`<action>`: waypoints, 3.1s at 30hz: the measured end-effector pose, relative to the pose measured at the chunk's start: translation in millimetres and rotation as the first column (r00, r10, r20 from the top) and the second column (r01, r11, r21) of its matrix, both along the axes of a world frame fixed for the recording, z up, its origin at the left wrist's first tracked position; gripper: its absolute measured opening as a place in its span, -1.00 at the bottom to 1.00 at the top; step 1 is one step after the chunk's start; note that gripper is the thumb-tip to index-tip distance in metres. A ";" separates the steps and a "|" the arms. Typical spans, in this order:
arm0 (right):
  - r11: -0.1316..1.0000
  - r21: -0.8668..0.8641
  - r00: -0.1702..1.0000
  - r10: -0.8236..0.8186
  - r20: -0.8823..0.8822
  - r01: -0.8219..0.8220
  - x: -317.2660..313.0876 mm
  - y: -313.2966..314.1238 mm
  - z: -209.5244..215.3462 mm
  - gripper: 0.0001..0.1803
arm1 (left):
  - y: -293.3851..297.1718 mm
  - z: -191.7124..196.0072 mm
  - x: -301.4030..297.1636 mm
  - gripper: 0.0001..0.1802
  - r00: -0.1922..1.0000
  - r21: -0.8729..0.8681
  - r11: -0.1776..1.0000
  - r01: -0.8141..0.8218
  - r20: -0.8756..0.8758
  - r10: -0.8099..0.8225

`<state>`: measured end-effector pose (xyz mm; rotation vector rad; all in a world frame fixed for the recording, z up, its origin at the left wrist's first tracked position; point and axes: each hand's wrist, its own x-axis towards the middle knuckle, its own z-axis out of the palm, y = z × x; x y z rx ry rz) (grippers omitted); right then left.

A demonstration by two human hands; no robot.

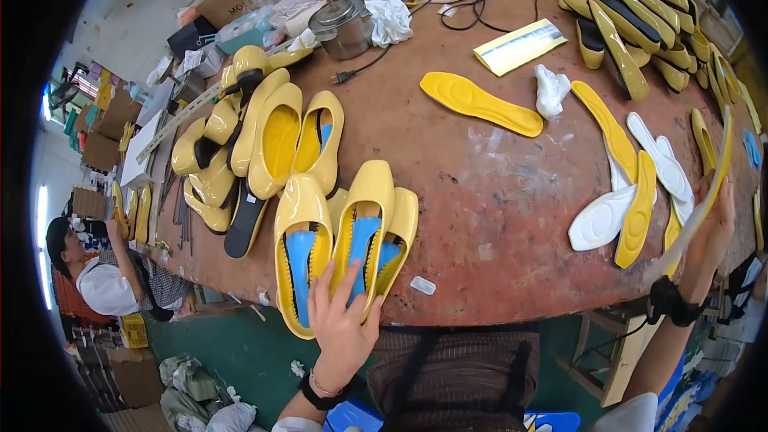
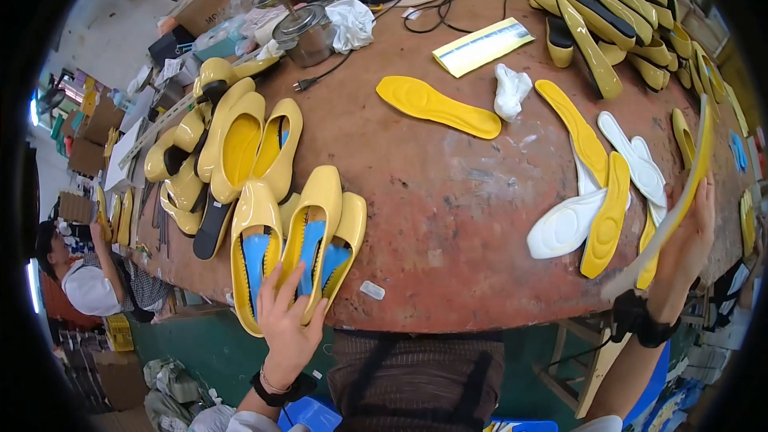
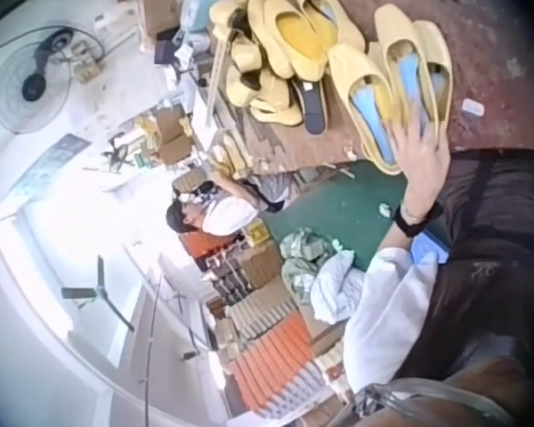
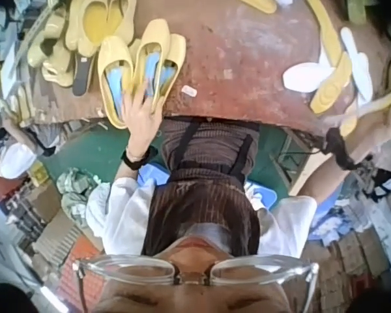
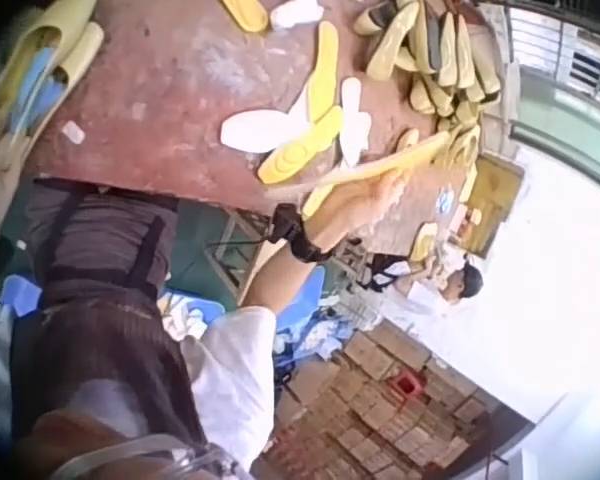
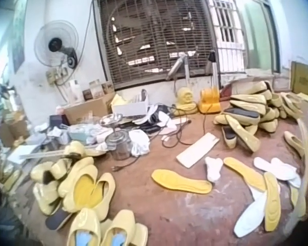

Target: The person is seen cleaning the yellow shoes with a cloth.

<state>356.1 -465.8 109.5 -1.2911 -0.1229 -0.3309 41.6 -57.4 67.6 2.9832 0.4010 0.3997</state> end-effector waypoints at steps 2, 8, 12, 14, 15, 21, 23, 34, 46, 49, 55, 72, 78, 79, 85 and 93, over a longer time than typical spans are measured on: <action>0.974 0.084 0.972 0.216 -0.095 -0.209 -30.9 20.6 10.9 -0.40 | 0.9 7.2 1.7 -0.83 0.999 -0.147 0.989 0.028 0.046 -0.022; 0.924 -0.176 0.928 0.299 -0.221 -0.340 -87.9 66.0 -18.4 -0.22 | -20.2 40.3 15.1 -0.85 0.939 -0.316 0.887 0.337 0.175 -0.295; 0.861 -0.289 0.899 0.346 -0.270 -0.418 -104.9 64.8 -35.5 -0.44 | -25.9 -8.3 27.7 -0.80 0.877 -0.420 0.776 0.471 0.128 -0.463; 0.740 -0.557 0.923 0.343 -0.171 -0.378 -112.0 72.0 -38.7 -0.43 | -23.8 -34.4 23.3 -0.81 0.847 -0.428 0.763 0.484 0.008 -0.532; 0.471 -0.875 0.925 0.371 0.083 -0.110 -111.1 75.9 -43.3 -0.31 | -25.6 -45.5 20.2 -0.81 0.832 -0.443 0.749 0.493 -0.012 -0.555; 0.195 -0.964 0.622 0.782 0.042 -0.180 -137.7 130.1 -65.7 -0.46 | -38.5 -81.7 15.3 -0.02 0.903 -0.381 0.833 0.402 0.317 -0.291; 0.240 -0.958 0.617 0.782 0.094 -0.158 -145.9 146.8 -80.6 -0.60 | -41.5 -89.2 15.2 0.32 0.935 -0.355 0.866 0.352 0.163 -0.314; 0.218 -0.870 0.501 0.865 -0.038 -0.442 -172.4 206.1 -107.8 -0.72 | -42.4 -109.0 10.8 0.50 0.885 -0.439 0.813 0.383 0.427 -0.187; 0.055 -0.913 0.458 0.876 -0.150 -0.403 -176.2 215.7 -103.3 -0.69 | -34.4 -107.9 10.6 0.48 0.913 -0.593 0.703 0.393 0.343 -0.221; 0.084 -0.946 0.396 0.917 -0.049 -0.312 -180.3 220.2 -116.3 -0.61 | -29.2 -101.1 10.0 0.51 0.925 -0.607 0.699 0.378 0.276 -0.260; -0.003 -0.758 0.125 0.986 -0.111 -0.652 -166.8 230.8 -131.7 -0.58 | -12.1 -103.6 14.7 -0.03 0.879 -0.737 0.483 0.472 0.347 -0.328; 0.091 -0.963 0.664 0.741 -0.106 -0.255 -182.6 192.1 -97.2 -0.67 | -52.5 -94.9 11.7 -0.57 0.948 -0.748 0.608 0.266 0.319 -0.022; 0.175 -0.932 0.948 -0.034 0.316 0.317 -124.1 188.1 -77.5 -0.61 | -96.7 -41.6 20.9 -0.24 0.895 -0.494 0.818 0.295 -0.156 -0.417; 0.480 -0.877 0.999 -0.014 -0.047 -0.035 -116.3 186.3 -69.6 -0.57 | -101.4 -34.7 26.9 -0.24 0.893 -0.496 0.813 0.306 -0.146 -0.425; 0.286 -0.879 0.866 0.442 -0.233 -0.383 -194.4 170.4 -45.3 -0.56 | -112.8 -36.4 36.9 -0.41 0.811 -0.349 0.885 0.309 -0.390 -0.437; 0.138 -0.983 0.927 0.371 -0.060 -0.119 -183.8 194.1 -99.7 -0.49 | -118.9 -41.3 37.9 -0.43 0.878 -0.294 0.906 0.305 -0.281 -0.387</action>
